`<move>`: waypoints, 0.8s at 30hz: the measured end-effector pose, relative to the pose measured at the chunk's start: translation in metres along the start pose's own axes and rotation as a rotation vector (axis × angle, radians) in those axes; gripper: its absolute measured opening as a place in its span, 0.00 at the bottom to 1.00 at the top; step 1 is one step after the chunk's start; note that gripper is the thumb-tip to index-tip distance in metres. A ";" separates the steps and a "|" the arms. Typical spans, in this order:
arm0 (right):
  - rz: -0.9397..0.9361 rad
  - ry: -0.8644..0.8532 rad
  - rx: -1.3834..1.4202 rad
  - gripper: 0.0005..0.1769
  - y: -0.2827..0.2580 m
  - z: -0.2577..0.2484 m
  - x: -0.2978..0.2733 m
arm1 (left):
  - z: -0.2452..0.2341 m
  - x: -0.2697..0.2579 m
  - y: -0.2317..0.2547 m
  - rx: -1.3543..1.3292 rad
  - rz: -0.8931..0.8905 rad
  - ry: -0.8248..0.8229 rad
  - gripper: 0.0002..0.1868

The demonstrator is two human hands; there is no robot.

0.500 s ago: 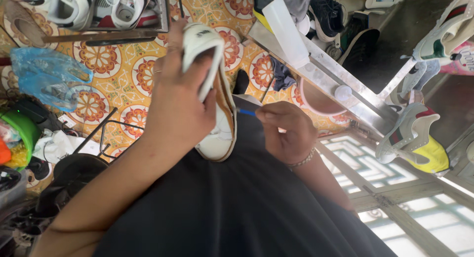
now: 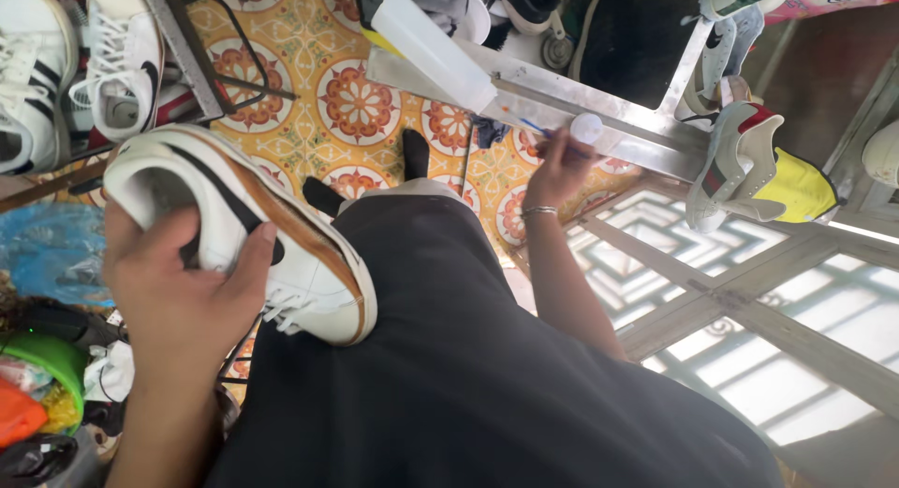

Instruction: The person cleans a white Nike sneaker using a small blue brush and a white liquid from a bottle. They apply the liquid to the shoe's upper and sole, scrubbing the surface thoroughly. The person handles the shoe with both hands, rotating it to access different areas.

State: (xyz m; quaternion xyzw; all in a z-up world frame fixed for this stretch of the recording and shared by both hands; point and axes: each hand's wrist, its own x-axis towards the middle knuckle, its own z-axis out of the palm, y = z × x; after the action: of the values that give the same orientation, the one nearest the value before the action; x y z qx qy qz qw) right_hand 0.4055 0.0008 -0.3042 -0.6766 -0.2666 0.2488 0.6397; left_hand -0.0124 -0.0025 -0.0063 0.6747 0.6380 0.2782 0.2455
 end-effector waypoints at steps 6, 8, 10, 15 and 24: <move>0.157 -0.039 0.140 0.12 0.039 0.045 -0.008 | 0.005 0.006 0.010 0.038 0.035 -0.007 0.16; 0.164 -0.042 0.147 0.11 0.046 0.056 -0.009 | 0.007 0.007 0.014 0.012 0.004 -0.014 0.16; 0.192 -0.070 0.196 0.11 0.051 0.065 -0.012 | 0.008 0.006 0.016 0.003 -0.013 -0.013 0.15; 0.237 -0.111 0.232 0.12 0.049 0.073 -0.013 | 0.010 0.006 0.016 0.033 -0.001 -0.004 0.15; 0.396 0.013 0.244 0.14 0.040 0.057 0.008 | 0.010 0.013 0.028 -0.093 -0.022 -0.012 0.16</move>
State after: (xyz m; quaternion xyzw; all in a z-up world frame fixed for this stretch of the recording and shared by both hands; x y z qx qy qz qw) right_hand 0.3745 0.0463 -0.3473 -0.6351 -0.0923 0.3954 0.6571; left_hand 0.0153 0.0090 0.0062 0.6572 0.6304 0.3008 0.2832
